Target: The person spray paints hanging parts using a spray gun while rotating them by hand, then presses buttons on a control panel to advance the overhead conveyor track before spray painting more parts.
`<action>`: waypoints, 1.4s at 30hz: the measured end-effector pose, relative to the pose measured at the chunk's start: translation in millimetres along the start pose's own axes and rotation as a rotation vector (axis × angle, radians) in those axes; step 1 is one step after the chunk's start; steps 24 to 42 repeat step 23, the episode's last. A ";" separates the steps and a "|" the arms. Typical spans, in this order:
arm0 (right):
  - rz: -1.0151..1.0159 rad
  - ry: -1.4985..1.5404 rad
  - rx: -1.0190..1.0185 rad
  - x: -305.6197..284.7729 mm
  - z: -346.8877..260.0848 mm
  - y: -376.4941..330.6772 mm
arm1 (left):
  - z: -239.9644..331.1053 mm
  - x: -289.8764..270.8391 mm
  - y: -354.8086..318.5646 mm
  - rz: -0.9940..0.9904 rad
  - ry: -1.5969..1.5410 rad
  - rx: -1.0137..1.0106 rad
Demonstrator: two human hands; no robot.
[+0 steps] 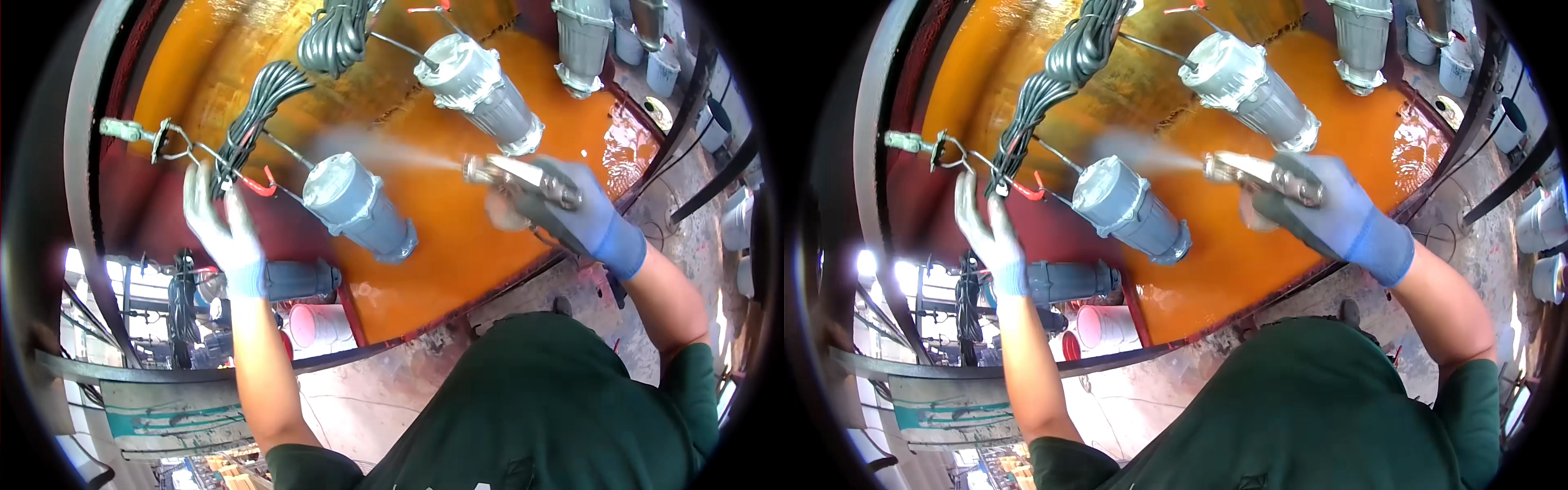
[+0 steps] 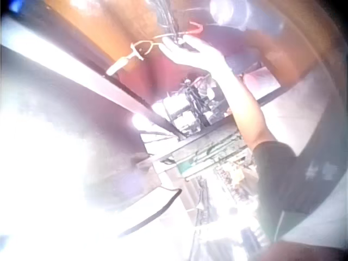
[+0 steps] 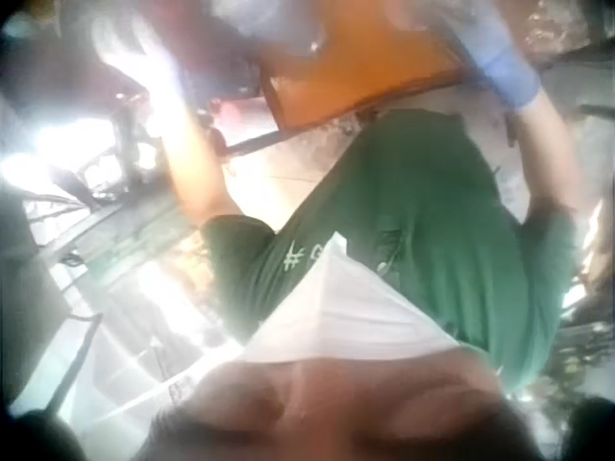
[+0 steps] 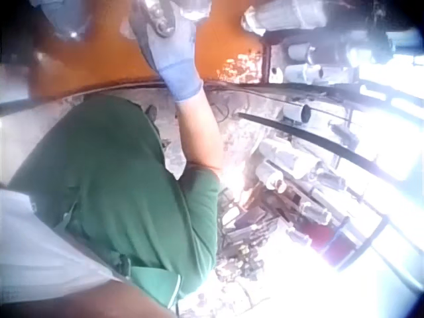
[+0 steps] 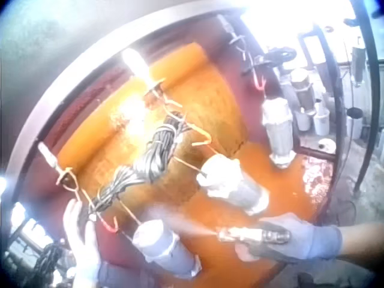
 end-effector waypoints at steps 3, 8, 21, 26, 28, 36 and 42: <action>-0.290 -0.337 -0.294 17.9 -4.7 -23.5 | 31.5 22.6 44.0 -0.045 -0.009 0.154; -0.065 -0.165 -0.109 6.1 8.5 -13.6 | 26.5 50.4 83.0 -0.110 -0.188 0.052; -0.396 -0.508 -0.205 36.2 -16.5 -20.9 | 0.9 29.1 9.0 -0.090 -0.700 -0.502; -0.273 -0.640 -0.237 31.0 -23.0 -8.1 | -22.0 21.2 -4.5 -0.014 -0.749 -0.549; -0.273 -0.640 -0.237 31.0 -23.0 -8.1 | -22.0 21.2 -4.5 -0.014 -0.749 -0.549; -0.273 -0.640 -0.237 31.0 -23.0 -8.1 | -22.0 21.2 -4.5 -0.014 -0.749 -0.549; -0.273 -0.640 -0.237 31.0 -23.0 -8.1 | -22.0 21.2 -4.5 -0.014 -0.749 -0.549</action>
Point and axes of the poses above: each hand's wrist, its own y-axis towards the middle knuckle, its own x-axis out of the palm, z = x × y, the point moved 8 cm from there along y, towards the middle knuckle, and after that the axes turned 2 degrees about z, right-handed, at the moved point
